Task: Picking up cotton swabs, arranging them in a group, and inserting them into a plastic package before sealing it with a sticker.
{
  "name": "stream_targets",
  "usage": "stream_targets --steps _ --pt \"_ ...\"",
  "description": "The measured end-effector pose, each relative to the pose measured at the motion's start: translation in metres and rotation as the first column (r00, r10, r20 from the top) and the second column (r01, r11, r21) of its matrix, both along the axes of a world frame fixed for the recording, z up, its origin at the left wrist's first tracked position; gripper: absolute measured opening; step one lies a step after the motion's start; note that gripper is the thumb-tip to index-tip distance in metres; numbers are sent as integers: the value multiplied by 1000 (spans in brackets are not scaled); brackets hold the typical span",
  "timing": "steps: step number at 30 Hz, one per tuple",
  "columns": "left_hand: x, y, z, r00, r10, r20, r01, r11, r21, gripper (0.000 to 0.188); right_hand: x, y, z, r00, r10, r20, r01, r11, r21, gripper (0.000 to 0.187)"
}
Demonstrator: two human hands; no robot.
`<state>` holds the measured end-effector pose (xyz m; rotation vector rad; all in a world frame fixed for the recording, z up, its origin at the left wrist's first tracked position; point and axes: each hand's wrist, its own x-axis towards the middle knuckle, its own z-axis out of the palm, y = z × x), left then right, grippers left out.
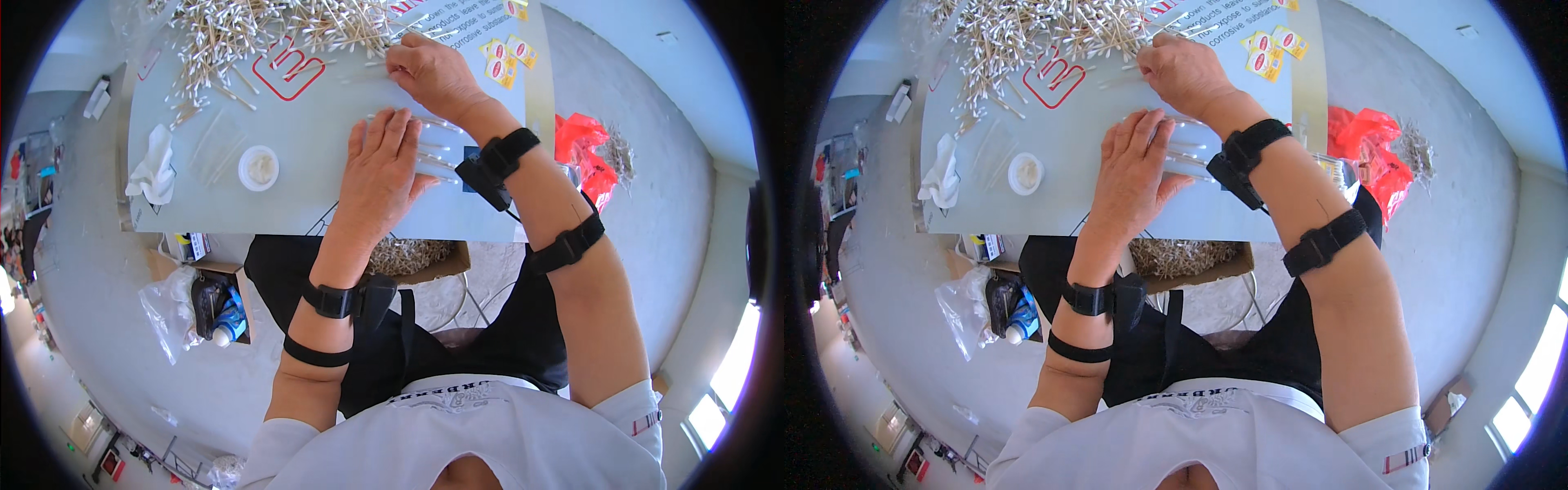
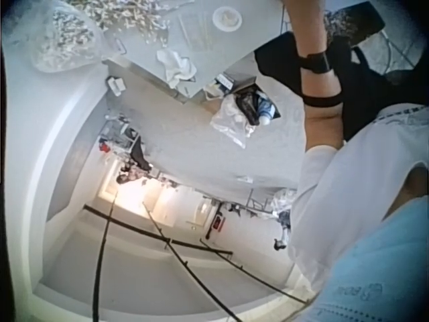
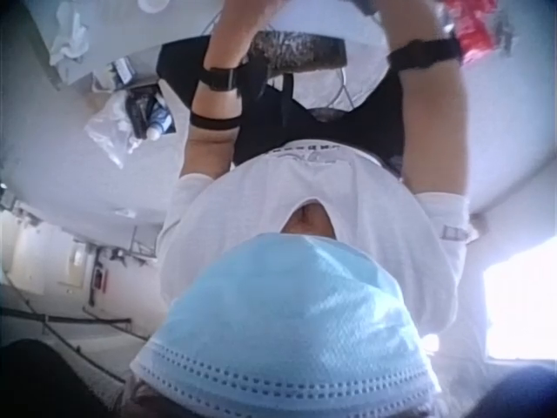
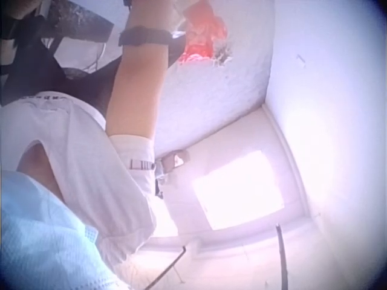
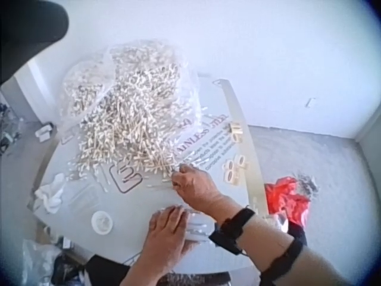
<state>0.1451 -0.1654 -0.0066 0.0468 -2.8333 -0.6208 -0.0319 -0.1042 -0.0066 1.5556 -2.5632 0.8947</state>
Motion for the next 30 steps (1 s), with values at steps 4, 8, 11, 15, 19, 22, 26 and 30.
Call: stream_targets --steps 4,8,11,15,19,22,26,30 --pt "0 -3 5 999 -6 -48 8 999 38 63 -1 22 2 1000 23 -5 -22 995 96 6" --pt "-1 -11 1 992 68 -111 -55 992 113 48 7 52 6 983 7 183 -19 997 68 5" --pt "-4 -18 -6 971 138 -193 -91 967 236 41 15 65 5 974 -24 223 17 999 33 5" --pt "-5 -19 -12 949 205 -240 -146 959 243 40 22 69 4 969 -69 238 64 998 29 5" --pt "-6 -18 -11 941 266 -209 -237 959 156 38 26 72 4 952 -83 296 97 995 -33 9" --pt "-5 -19 -11 929 307 -204 -281 948 147 35 32 78 9 924 -85 372 130 987 -96 15" --pt "-5 -24 -9 919 348 -187 -325 935 141 28 42 90 17 880 -175 442 225 972 -64 17" --pt "-5 -24 -8 922 343 -180 -315 934 166 20 65 105 16 810 -210 547 281 958 -48 17"
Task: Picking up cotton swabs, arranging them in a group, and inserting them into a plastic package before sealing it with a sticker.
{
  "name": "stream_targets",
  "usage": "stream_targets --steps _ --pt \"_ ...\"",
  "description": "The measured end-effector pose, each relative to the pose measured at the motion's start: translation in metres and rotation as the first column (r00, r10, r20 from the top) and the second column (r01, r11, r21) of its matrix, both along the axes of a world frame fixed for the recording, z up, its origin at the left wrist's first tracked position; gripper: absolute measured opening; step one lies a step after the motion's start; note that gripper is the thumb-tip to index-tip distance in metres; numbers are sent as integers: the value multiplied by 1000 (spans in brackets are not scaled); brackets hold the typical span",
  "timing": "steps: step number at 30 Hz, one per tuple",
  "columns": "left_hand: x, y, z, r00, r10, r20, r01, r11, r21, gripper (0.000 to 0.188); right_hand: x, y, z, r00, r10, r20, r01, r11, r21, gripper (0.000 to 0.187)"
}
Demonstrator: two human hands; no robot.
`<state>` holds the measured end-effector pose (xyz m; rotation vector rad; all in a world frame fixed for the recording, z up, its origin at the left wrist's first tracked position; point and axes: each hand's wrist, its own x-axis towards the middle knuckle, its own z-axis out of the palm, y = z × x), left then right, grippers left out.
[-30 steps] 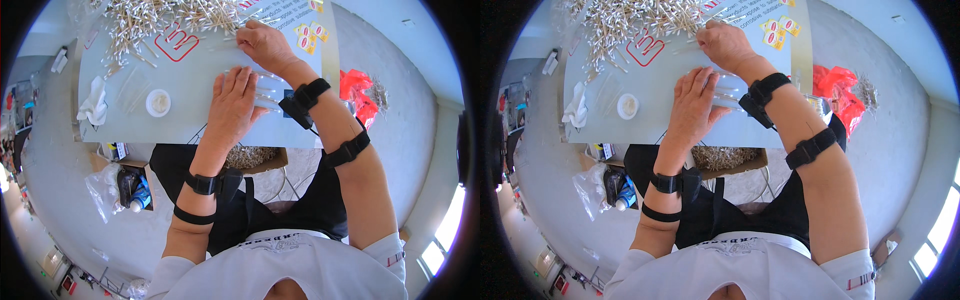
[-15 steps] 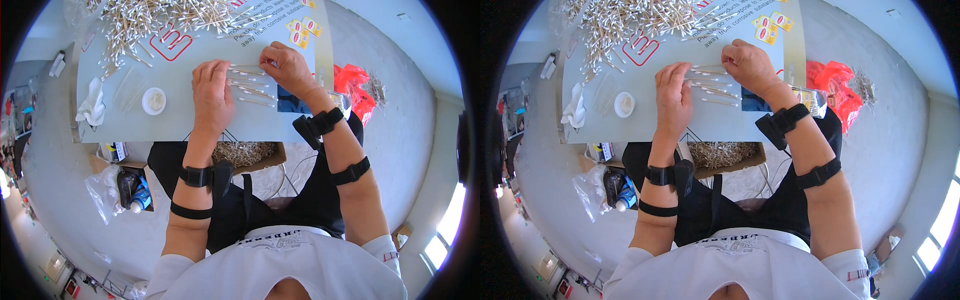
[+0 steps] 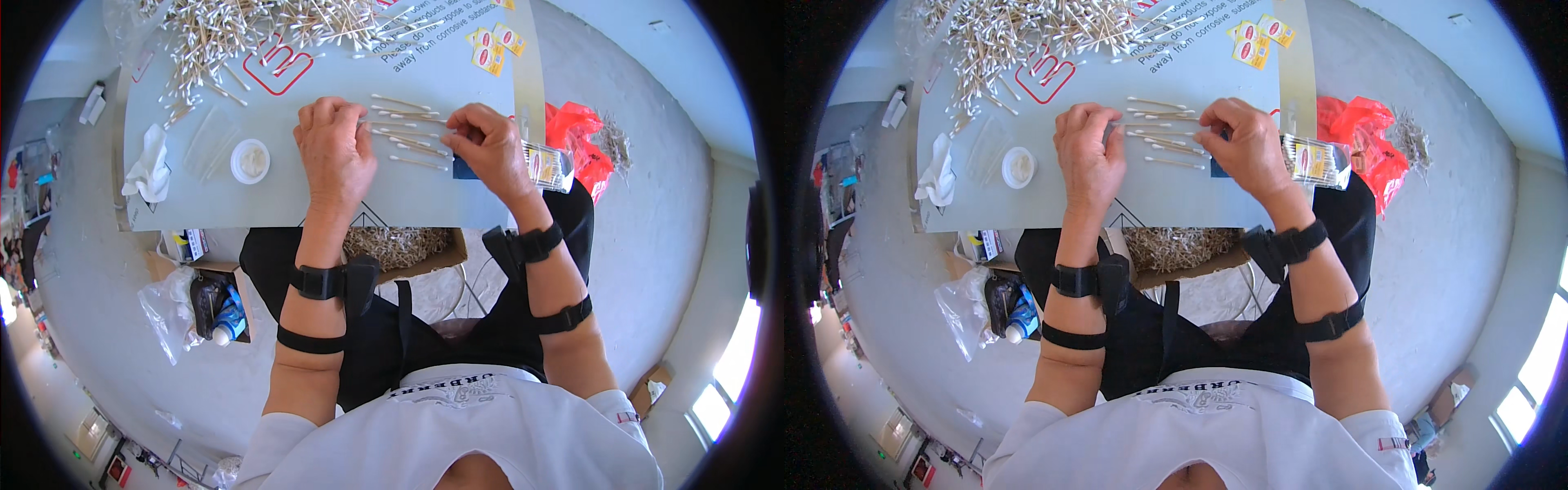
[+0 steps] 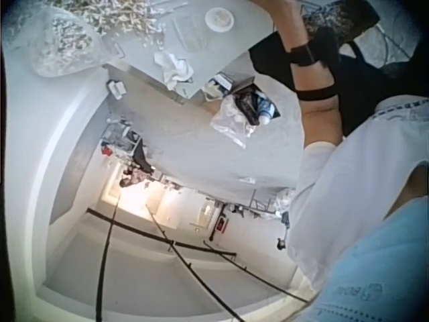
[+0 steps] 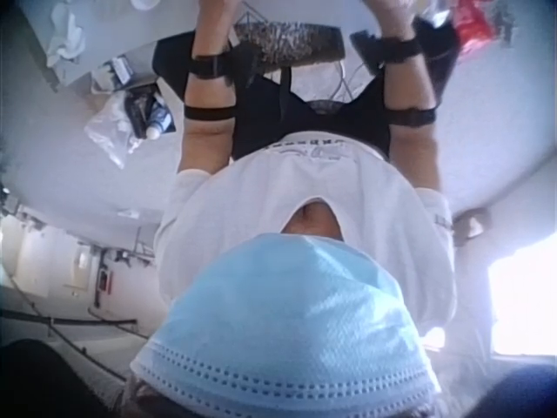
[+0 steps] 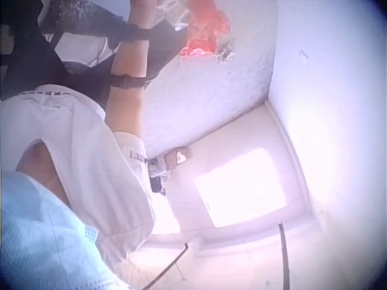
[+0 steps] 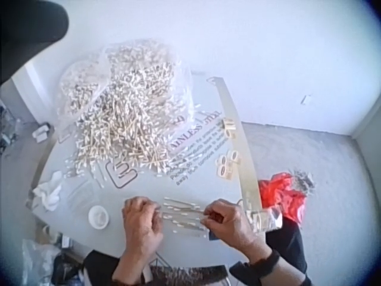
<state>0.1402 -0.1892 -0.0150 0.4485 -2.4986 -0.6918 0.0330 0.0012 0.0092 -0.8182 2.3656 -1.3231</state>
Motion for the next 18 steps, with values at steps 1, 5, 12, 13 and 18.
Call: stream_targets --steps 1,5,12,13,18 --pt "0 1 0 1000 -12 10 12 1000 -1 18 6 3 1 1000 -4 -20 4 999 39 20" --pt "-1 3 -1 999 -29 22 30 999 -28 16 22 5 1 978 6 -210 11 997 81 34" --pt "-1 5 -1 999 -36 24 37 999 -26 14 34 -3 -2 962 24 -272 4 995 103 41" --pt "-1 5 -1 999 -39 25 40 999 -25 14 35 -4 -4 958 36 -283 -7 995 101 40" --pt "0 5 1 999 -44 29 45 999 -19 14 38 -7 -6 950 56 -306 -18 992 123 37"
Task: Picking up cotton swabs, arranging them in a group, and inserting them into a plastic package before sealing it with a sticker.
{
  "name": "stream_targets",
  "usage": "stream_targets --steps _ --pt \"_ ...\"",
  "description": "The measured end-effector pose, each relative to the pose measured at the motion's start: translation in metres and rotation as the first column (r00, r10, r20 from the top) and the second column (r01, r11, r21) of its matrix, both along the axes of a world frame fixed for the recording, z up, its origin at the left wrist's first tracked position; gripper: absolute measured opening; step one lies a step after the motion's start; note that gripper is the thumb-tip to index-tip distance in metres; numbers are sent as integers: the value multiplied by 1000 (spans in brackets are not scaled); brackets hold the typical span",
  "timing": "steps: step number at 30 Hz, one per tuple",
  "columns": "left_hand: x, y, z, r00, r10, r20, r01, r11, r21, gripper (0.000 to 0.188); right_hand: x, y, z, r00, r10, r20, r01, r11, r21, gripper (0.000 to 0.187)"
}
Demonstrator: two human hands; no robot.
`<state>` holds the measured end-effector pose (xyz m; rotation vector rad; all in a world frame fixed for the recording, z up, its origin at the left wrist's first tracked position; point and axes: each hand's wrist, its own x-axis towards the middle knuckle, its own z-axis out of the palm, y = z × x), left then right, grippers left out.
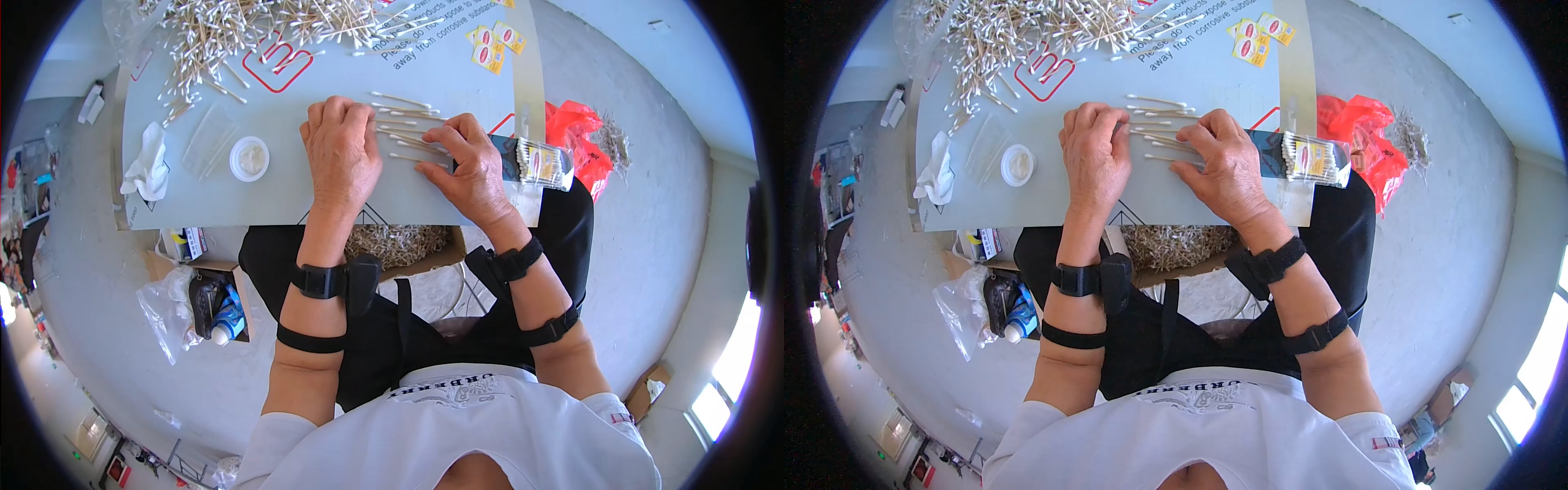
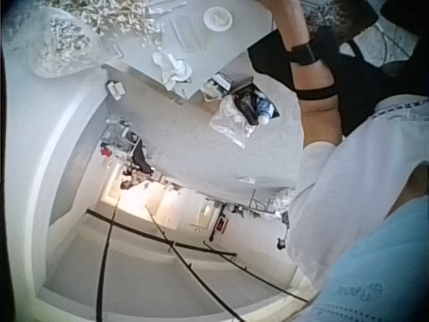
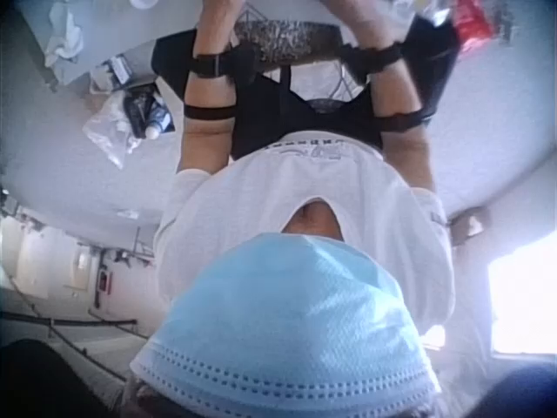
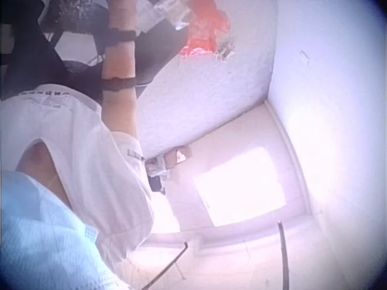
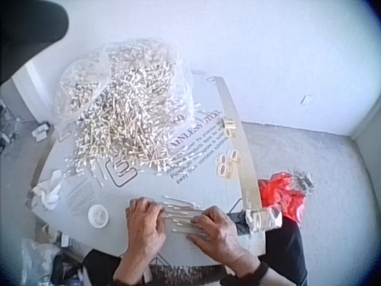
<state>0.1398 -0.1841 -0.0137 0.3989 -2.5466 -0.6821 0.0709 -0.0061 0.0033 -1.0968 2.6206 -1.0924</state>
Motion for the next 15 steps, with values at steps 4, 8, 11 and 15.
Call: stream_targets --steps 4,8,11,15 --pt "0 0 0 1000 -1 3 1 1000 1 16 1 0 -3 1000 -12 8 12 1000 -28 33" --pt "0 0 0 1000 -8 6 8 1000 -3 18 1 0 -3 1000 -15 -1 15 999 -35 32" --pt "0 0 0 1000 -10 2 10 1000 -6 18 1 0 -5 1000 -19 2 19 999 -40 32" --pt "-1 0 0 1000 -8 1 8 1000 -4 17 3 -2 -5 997 -61 55 65 995 -79 32"
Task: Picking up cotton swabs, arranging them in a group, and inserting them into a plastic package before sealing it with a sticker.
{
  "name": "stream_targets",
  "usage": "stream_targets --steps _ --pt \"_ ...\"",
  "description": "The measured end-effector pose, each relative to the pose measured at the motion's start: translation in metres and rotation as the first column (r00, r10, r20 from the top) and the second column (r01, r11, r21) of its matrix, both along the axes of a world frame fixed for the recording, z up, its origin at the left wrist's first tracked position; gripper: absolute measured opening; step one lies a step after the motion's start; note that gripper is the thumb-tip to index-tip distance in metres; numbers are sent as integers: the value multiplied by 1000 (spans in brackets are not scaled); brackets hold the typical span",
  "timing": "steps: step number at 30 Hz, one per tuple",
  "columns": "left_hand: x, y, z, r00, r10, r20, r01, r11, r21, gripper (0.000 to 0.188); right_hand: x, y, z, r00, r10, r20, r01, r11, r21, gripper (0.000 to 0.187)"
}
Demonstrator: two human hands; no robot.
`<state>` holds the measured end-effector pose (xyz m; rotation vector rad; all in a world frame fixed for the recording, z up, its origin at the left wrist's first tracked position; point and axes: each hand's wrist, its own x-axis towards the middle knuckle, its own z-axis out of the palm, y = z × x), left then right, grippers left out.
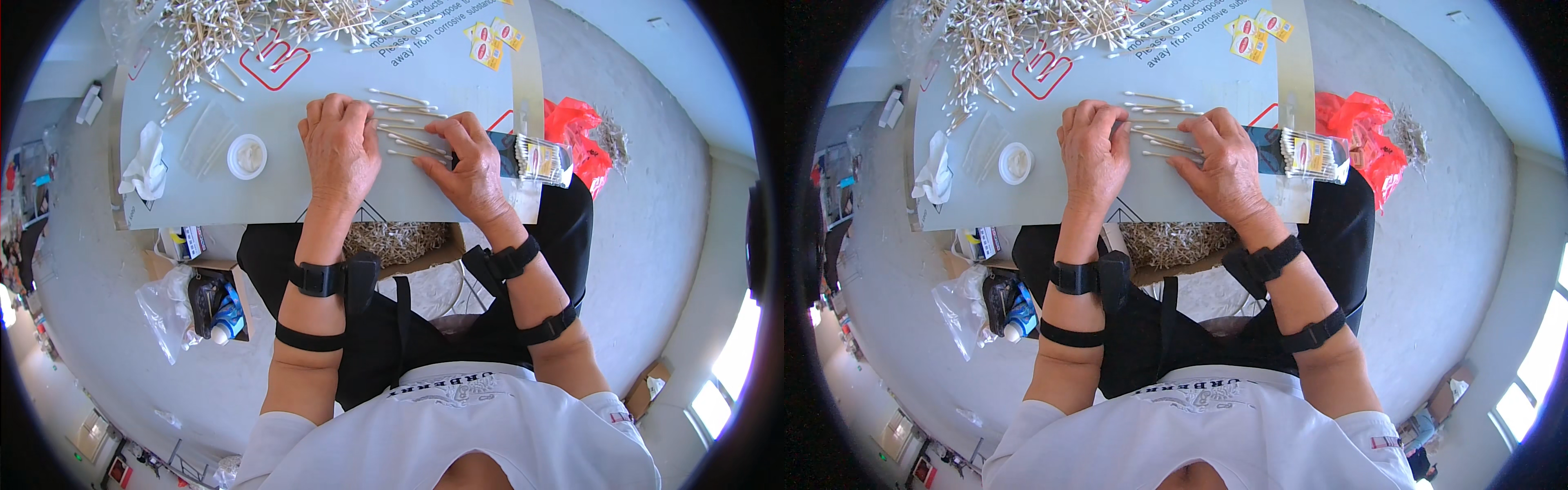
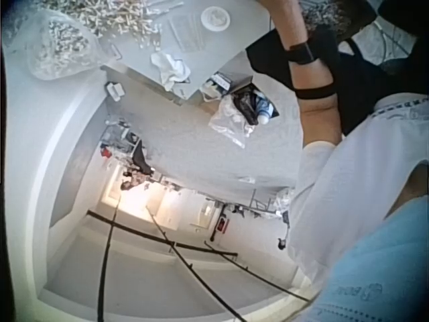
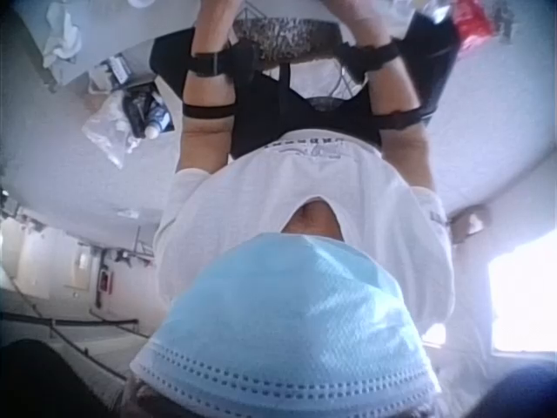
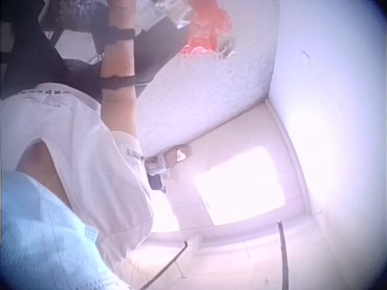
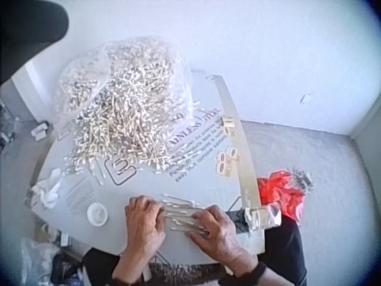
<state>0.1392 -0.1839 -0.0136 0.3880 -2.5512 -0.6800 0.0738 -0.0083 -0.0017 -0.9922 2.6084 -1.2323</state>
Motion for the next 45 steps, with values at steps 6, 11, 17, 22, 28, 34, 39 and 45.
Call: stream_targets --steps 6,11,17,22,28,34,39,45 --pt "0 0 2 1000 -5 1 5 1000 -3 15 1 -2 0 998 2 -56 0 999 32 31" --pt "0 1 3 1000 -11 3 11 1000 7 15 1 3 -3 997 33 -73 -31 999 38 28" --pt "-1 0 2 1000 -17 11 17 1000 18 16 2 1 3 999 -12 47 15 998 -57 26" --pt "-5 6 0 998 -57 8 57 998 24 17 -14 -5 2 984 -162 77 168 982 -82 24" --pt "-8 8 4 998 -23 -55 26 998 63 31 -27 -11 -4 989 -142 49 145 988 -59 22" --pt "-6 5 1 999 -49 -1 49 998 47 35 -28 -13 -6 990 -123 61 126 991 -43 16" --pt "-6 5 1 998 -55 9 54 997 53 36 -27 -12 -8 991 -124 59 126 991 -40 13" --pt "-7 9 5 1000 -22 20 23 1000 -16 51 -30 -14 -8 985 -164 49 166 986 -32 19"
